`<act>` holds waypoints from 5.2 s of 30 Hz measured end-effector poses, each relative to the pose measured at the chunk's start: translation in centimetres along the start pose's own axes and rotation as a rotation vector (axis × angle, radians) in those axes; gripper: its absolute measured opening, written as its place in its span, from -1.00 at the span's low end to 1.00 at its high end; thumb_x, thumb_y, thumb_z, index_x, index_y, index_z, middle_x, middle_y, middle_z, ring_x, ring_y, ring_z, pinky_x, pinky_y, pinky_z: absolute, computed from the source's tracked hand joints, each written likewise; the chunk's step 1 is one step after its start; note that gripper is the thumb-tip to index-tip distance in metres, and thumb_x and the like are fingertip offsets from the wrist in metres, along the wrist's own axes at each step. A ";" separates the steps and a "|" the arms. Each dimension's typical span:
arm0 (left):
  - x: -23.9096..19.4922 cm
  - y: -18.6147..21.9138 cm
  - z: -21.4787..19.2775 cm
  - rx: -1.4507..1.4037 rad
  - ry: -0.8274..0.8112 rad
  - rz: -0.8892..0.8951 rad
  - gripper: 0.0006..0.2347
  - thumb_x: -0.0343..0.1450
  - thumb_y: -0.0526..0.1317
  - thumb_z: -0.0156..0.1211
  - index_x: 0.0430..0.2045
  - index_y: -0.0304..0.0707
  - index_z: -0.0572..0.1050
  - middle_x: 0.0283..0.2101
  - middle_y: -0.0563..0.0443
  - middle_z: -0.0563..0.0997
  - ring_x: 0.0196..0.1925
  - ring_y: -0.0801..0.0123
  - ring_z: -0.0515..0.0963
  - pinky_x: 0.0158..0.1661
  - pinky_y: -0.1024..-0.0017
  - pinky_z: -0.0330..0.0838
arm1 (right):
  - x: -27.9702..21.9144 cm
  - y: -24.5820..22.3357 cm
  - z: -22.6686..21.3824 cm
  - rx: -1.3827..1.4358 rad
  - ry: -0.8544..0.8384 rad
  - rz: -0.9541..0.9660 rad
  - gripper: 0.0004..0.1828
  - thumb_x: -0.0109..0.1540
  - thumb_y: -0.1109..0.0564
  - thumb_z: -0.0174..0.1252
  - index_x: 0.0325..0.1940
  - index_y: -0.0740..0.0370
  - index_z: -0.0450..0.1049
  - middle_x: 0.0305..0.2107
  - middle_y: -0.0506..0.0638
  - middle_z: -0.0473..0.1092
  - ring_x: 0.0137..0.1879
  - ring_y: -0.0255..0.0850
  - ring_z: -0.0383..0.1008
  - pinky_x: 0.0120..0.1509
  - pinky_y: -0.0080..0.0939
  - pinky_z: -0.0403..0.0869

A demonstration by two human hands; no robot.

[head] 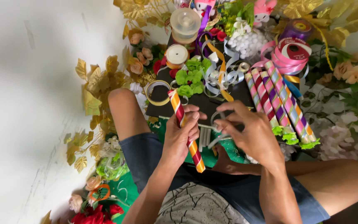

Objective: The person wraps a white ribbon around a red and yellow striped stick, securing it with tape. They continue wrapping the ribbon along the length of the stick, adjusting and smoothing it as they go.

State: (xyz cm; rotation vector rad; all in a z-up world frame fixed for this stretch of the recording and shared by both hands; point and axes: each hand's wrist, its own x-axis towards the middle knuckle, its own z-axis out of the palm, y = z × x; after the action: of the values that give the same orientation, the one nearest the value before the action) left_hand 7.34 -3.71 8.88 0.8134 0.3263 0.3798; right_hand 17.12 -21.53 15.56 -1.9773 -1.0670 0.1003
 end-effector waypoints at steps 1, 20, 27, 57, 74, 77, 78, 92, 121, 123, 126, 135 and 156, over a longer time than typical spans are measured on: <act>-0.4 -0.1 -0.4 0.003 0.000 0.002 -0.84 0.60 -0.36 0.31 0.02 -0.43 0.52 -0.19 -0.27 0.72 -0.58 0.71 0.25 -0.57 0.71 0.24 | -0.2 0.5 0.2 0.003 0.001 -0.002 -0.61 0.33 0.25 0.39 0.25 0.13 0.60 -0.45 0.00 0.73 -0.26 -0.11 0.84 0.06 0.02 0.73; 0.1 3.7 0.1 0.066 -0.022 -0.049 -0.87 0.46 -0.44 0.51 -0.24 -0.64 0.69 -0.62 0.10 0.40 -0.72 0.78 0.22 -0.69 0.70 0.19 | 0.1 -0.6 2.6 0.044 -0.356 -0.095 -0.67 0.24 0.31 0.39 -0.21 0.07 0.34 -0.54 0.07 0.70 -0.33 0.11 0.82 -0.18 0.08 0.72; 0.4 4.0 -0.2 0.106 -0.072 0.063 -0.85 0.48 -0.47 0.44 -0.17 -0.76 0.69 -0.58 0.04 0.49 -0.72 0.79 0.28 -0.67 0.70 0.26 | 0.7 -1.4 2.6 0.001 -0.593 -0.141 -0.65 0.21 0.38 0.40 -0.12 0.12 0.39 -0.62 0.17 0.55 -0.35 0.21 0.75 -0.19 0.09 0.70; -1.4 2.0 0.0 0.451 -0.233 0.100 -0.58 0.57 -0.37 0.07 0.37 -0.61 0.34 -0.28 0.05 0.43 -0.41 0.58 0.42 -0.34 0.56 0.45 | 0.7 4.6 -1.0 0.551 -0.349 0.019 -0.84 0.23 0.44 0.32 -0.14 0.38 0.74 -0.48 0.19 0.64 -0.48 -0.08 0.71 -0.42 -0.09 0.82; -0.7 -0.8 -3.8 0.413 -0.423 0.133 -0.72 0.71 -0.34 -0.07 0.30 -0.48 0.44 0.08 -0.26 0.64 0.16 0.19 0.65 0.34 0.04 0.52 | 1.4 -0.3 2.9 0.319 0.048 -0.094 -0.88 0.32 0.28 0.43 -0.06 0.17 0.75 -0.09 0.07 0.63 -0.25 -0.23 0.64 -0.15 -0.20 0.70; -1.3 -0.3 -3.6 0.371 -0.458 0.092 -0.71 0.69 -0.38 -0.05 0.29 -0.45 0.49 0.07 -0.23 0.66 0.18 0.21 0.66 0.32 0.07 0.55 | 1.5 -0.1 3.1 0.386 0.043 -0.008 -0.89 0.33 0.23 0.45 -0.06 0.22 0.73 0.09 0.17 0.59 -0.21 -0.20 0.69 -0.11 -0.15 0.77; -1.3 -0.3 -3.7 0.346 -0.481 0.088 -0.72 0.69 -0.37 -0.02 0.28 -0.43 0.52 0.09 -0.24 0.69 0.20 0.21 0.67 0.32 0.08 0.55 | 1.6 -0.1 3.2 0.436 0.026 0.031 -0.89 0.32 0.23 0.45 -0.06 0.23 0.73 0.15 0.23 0.58 -0.21 -0.16 0.72 -0.10 -0.12 0.79; -4.4 1.3 -3.7 0.294 -0.506 -0.035 -0.75 0.68 -0.36 0.05 0.24 -0.40 0.54 -0.03 0.03 0.64 0.04 0.47 0.56 0.09 0.43 0.49 | -0.2 0.2 4.6 0.811 -0.177 0.081 -0.92 0.41 0.41 0.21 -0.18 0.39 0.55 -0.05 0.31 0.63 -0.43 -0.22 0.60 -0.07 0.14 0.72; -4.3 -5.1 -9.6 0.310 -0.501 -0.188 -0.45 0.61 -0.48 0.14 0.53 -0.38 0.08 -0.11 -0.38 0.65 -0.25 0.06 0.80 -0.26 0.07 0.84 | -7.5 6.4 12.2 0.731 0.029 0.379 -0.92 0.40 0.34 0.32 -0.18 0.42 0.57 -0.05 0.37 0.68 -0.01 -0.09 0.68 0.01 -0.04 0.71; -4.3 -4.7 -9.2 0.392 -0.498 -0.115 -0.31 0.58 -0.49 0.21 0.66 -0.24 0.04 -0.17 -0.31 0.67 -0.32 0.20 0.77 -0.29 0.18 0.85 | -7.7 6.3 12.7 0.760 0.049 0.389 -0.91 0.42 0.34 0.30 -0.16 0.42 0.55 -0.08 0.33 0.66 -0.01 -0.12 0.67 0.01 -0.08 0.70; -4.3 -6.2 -10.3 0.428 -0.499 -0.069 -0.43 0.56 -0.52 0.27 0.55 -0.42 0.30 -0.24 -0.34 0.69 -0.39 0.28 0.72 -0.30 0.11 0.85 | -8.0 6.9 13.1 0.760 0.032 0.398 -0.91 0.41 0.36 0.30 -0.18 0.43 0.55 -0.07 0.33 0.66 0.01 -0.12 0.64 -0.01 -0.10 0.70; -3.9 -5.6 -10.1 0.376 -0.495 -0.056 -0.55 0.68 -0.30 0.08 0.54 -0.44 0.38 -0.08 -0.34 0.74 -0.09 0.23 0.72 -0.11 0.19 0.79 | -8.3 7.2 13.0 0.739 0.023 0.353 -0.92 0.40 0.36 0.32 -0.17 0.39 0.56 -0.09 0.25 0.66 0.21 -0.12 0.65 0.28 -0.02 0.67; -4.5 -5.6 -8.9 0.443 -0.424 -0.030 -0.61 0.66 -0.34 0.17 0.45 -0.38 0.50 -0.10 -0.27 0.74 -0.13 0.29 0.70 -0.12 0.26 0.79 | -8.6 8.0 12.8 0.811 0.010 0.365 -0.90 0.40 0.36 0.32 -0.19 0.41 0.53 -0.11 0.23 0.63 0.06 -0.19 0.63 0.17 -0.06 0.71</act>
State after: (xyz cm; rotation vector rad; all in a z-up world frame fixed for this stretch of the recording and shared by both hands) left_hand 0.71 -3.51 -0.45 1.2940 0.0211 0.0971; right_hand 11.31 -21.43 -0.79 -1.3889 -0.5099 0.6170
